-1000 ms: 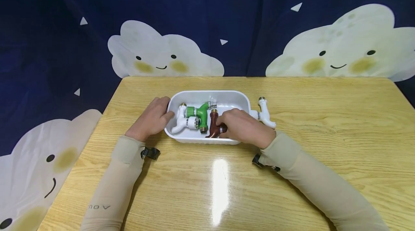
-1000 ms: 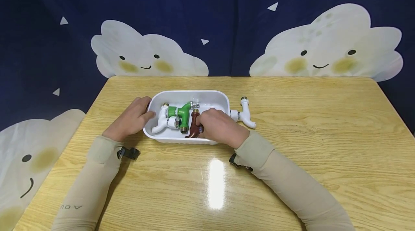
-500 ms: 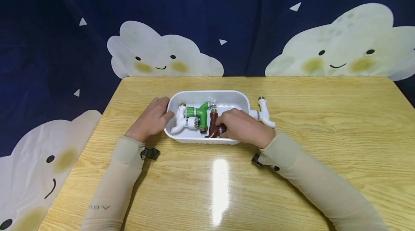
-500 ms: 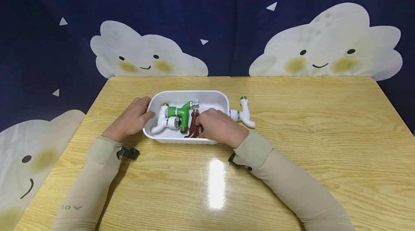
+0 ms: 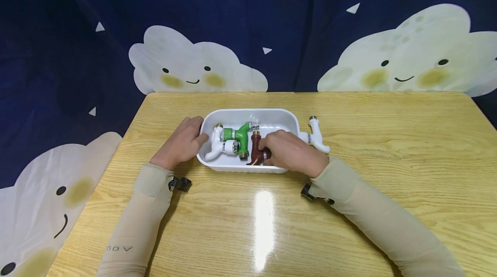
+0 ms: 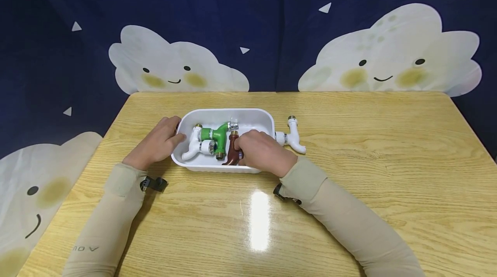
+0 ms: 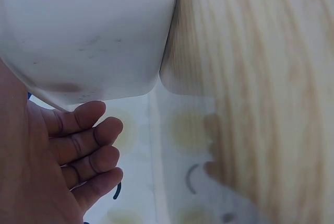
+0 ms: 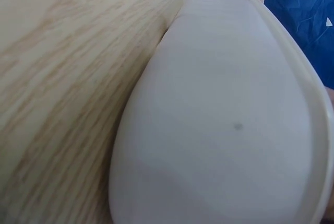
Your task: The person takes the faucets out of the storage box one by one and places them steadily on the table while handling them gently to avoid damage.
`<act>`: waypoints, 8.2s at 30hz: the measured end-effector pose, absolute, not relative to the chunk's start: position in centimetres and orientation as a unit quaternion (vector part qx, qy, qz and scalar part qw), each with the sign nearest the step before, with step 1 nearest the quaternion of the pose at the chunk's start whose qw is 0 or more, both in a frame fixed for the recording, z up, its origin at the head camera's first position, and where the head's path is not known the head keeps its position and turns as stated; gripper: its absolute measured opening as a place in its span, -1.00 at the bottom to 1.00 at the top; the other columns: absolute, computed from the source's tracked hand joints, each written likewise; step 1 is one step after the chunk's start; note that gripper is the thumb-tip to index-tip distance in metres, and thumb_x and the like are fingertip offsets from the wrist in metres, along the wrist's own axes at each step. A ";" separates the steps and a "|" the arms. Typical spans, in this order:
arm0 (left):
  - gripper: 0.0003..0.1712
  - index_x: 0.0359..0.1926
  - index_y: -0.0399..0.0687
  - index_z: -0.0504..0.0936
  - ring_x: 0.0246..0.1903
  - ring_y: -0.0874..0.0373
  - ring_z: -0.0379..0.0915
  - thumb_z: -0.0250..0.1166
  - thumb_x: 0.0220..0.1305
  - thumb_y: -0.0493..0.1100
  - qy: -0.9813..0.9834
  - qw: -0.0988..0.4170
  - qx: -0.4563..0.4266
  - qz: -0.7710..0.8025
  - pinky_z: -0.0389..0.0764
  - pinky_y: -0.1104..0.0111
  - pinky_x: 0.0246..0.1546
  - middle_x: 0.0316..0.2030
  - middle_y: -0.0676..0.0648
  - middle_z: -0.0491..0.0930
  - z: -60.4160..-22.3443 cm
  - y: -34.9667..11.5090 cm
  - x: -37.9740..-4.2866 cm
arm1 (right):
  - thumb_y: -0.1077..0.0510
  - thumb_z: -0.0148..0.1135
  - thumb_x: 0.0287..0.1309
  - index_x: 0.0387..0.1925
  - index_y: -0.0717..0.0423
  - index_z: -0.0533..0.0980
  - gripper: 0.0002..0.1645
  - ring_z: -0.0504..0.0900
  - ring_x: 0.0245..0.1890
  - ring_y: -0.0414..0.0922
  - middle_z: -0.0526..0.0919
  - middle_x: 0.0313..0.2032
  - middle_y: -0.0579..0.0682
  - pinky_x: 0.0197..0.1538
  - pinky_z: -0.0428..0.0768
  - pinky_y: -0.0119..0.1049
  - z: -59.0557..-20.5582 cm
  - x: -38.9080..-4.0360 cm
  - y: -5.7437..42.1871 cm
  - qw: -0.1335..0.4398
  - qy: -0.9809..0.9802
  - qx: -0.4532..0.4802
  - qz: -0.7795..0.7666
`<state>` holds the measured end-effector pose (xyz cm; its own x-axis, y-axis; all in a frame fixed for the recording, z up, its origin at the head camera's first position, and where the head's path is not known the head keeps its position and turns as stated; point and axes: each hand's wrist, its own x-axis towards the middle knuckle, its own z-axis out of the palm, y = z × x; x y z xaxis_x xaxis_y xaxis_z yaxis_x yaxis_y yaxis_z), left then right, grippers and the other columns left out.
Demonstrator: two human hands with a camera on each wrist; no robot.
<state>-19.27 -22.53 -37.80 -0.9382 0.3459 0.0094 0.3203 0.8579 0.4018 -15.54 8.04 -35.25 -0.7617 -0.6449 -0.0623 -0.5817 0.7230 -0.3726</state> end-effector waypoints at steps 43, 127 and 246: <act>-0.72 -0.08 -0.19 0.51 -0.15 -0.06 0.32 0.04 0.37 -0.08 0.964 0.040 0.166 0.204 0.34 0.16 -0.09 -0.31 -0.16 0.49 -37.8 -22.5 -19.2 | 0.17 0.44 0.08 -0.55 -0.03 0.57 -0.81 0.38 -0.49 -0.17 0.51 -0.56 -0.12 -0.39 0.36 -0.32 -35.4 -15.6 8.1 0.081 0.928 -0.324 -0.167; -0.64 0.00 -0.25 0.52 -0.13 -0.07 0.33 0.02 0.38 -0.08 0.963 0.039 0.169 0.208 0.36 0.14 -0.07 -0.21 -0.19 0.56 -37.6 -22.4 -19.3 | 0.20 0.37 0.13 -0.18 0.09 0.72 -0.81 0.67 -0.29 -0.18 0.75 -0.26 -0.01 -0.17 0.65 -0.22 -33.9 -15.0 9.4 -0.019 0.910 -0.377 -0.171; -0.68 -0.04 -0.21 0.54 -0.14 -0.06 0.35 0.04 0.36 -0.09 0.964 0.030 0.172 0.201 0.38 0.14 -0.07 -0.24 -0.15 0.56 -37.7 -22.5 -19.1 | 0.11 0.55 0.11 -0.12 0.25 0.69 -0.64 0.74 -0.19 -0.07 0.76 -0.16 0.11 -0.14 0.74 -0.20 -33.5 -13.7 13.7 -0.171 0.887 -0.391 -0.175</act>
